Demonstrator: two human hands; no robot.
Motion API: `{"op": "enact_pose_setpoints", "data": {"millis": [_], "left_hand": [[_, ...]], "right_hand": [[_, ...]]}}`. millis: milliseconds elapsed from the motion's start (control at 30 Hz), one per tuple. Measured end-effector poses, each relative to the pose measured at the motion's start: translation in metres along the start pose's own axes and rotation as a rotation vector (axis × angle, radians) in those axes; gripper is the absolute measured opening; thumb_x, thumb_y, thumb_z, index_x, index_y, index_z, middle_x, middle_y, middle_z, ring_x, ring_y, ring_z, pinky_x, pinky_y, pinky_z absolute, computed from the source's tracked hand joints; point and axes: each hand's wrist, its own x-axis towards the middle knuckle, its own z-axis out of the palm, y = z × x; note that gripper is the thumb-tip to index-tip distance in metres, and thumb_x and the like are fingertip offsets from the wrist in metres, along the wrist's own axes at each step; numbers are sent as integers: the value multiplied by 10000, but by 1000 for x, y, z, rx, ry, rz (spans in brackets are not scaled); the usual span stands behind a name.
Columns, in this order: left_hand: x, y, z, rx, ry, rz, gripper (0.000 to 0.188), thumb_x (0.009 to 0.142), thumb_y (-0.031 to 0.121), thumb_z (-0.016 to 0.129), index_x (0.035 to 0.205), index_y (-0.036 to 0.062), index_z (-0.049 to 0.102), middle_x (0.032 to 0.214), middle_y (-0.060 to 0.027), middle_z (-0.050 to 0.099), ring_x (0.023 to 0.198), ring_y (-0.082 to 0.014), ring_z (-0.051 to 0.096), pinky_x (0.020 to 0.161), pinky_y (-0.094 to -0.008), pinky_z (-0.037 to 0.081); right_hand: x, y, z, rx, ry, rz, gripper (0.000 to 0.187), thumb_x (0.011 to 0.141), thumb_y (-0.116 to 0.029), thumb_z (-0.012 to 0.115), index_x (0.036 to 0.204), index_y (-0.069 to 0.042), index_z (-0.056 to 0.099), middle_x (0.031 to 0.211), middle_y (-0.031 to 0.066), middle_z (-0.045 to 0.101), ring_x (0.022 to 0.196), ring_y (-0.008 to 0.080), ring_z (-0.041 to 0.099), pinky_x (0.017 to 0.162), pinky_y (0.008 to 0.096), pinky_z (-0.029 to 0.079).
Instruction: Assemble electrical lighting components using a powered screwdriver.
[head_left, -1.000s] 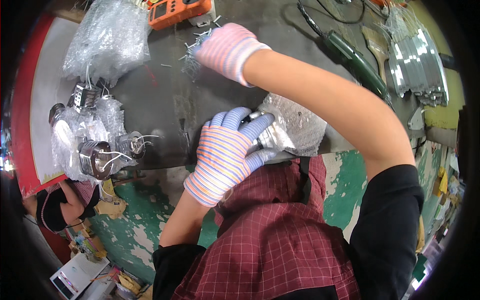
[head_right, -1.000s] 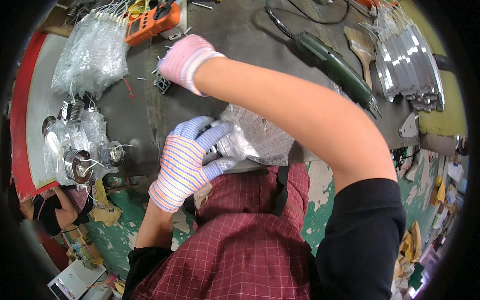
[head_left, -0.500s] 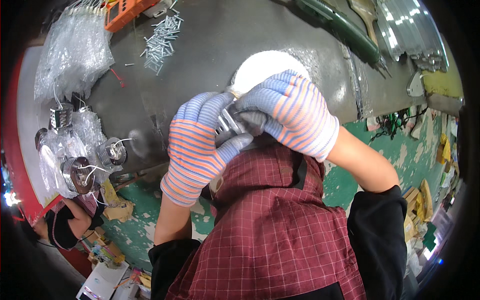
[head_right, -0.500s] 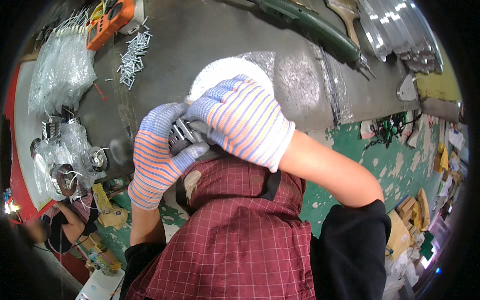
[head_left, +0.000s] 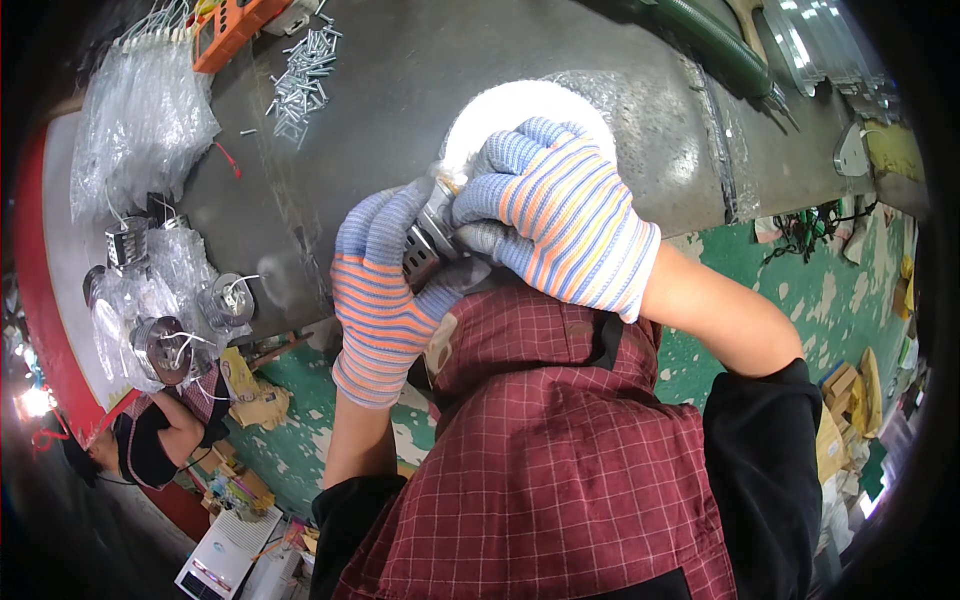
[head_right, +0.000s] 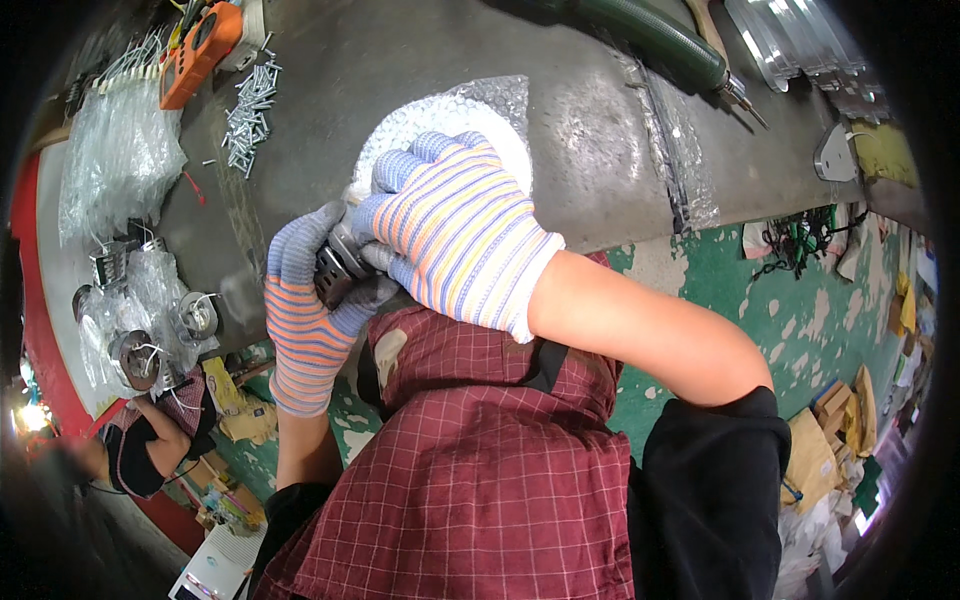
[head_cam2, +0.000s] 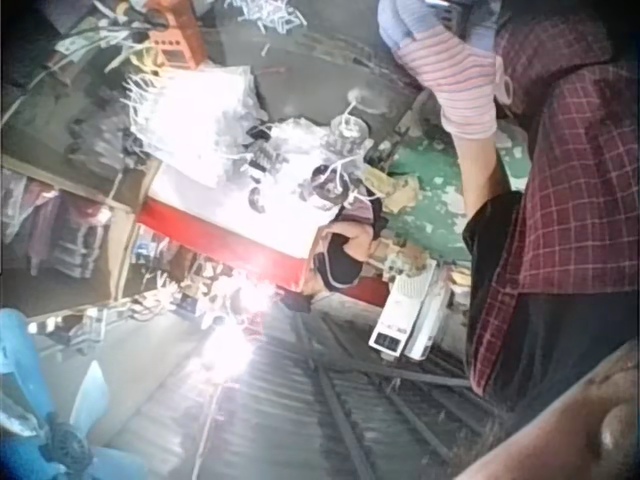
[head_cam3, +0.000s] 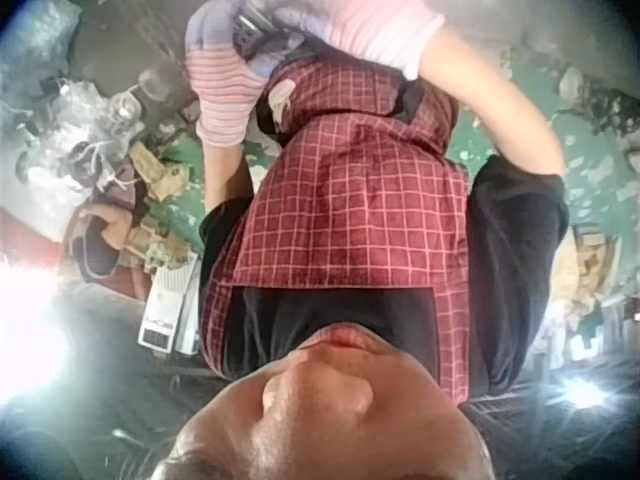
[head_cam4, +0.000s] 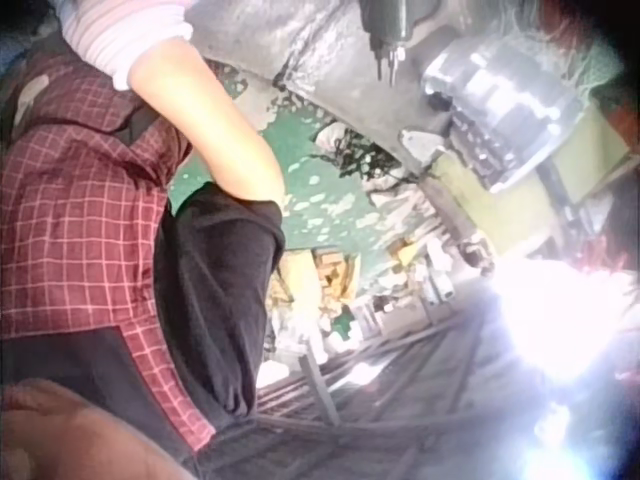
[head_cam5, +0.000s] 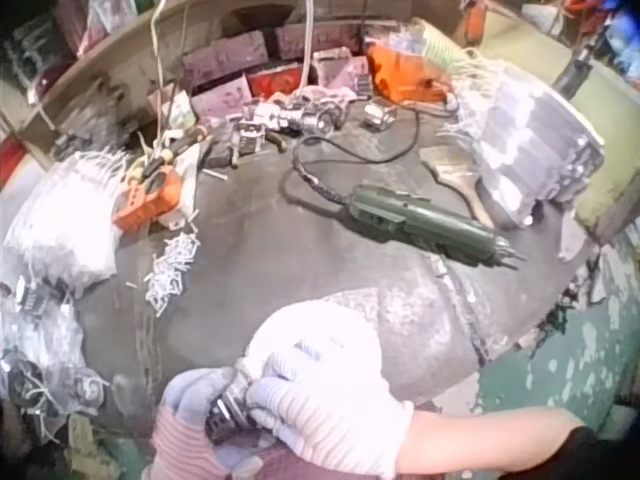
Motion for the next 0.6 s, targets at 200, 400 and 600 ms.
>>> {"op": "enact_pose_setpoints", "data": {"millis": [200,400,600], "left_hand": [[2,-3,1,5,-3,39,762,657,366,897,1301,89,598,1222,-131,589,1103,-323,585,942,-433,499],[12,-6,-5,-94,-18,104,718,649,333,886,1275,102,620,1190,-125,602,1085,-339,588,930,-444,502],[12,-8,-5,-111,-68,68,719,633,299,882,1276,112,623,1206,-150,582,1093,-356,574,946,-460,486]], "right_hand": [[1,-5,4,-9,-4,-39,203,723,-218,737,916,-157,731,928,64,637,899,314,596,814,428,466],[-13,-16,6,-123,92,-131,226,776,-228,613,965,-117,669,937,91,655,915,302,617,807,450,479],[16,-5,-14,235,-164,-67,138,834,-191,645,923,-89,673,847,138,668,847,358,651,775,444,513]]}}
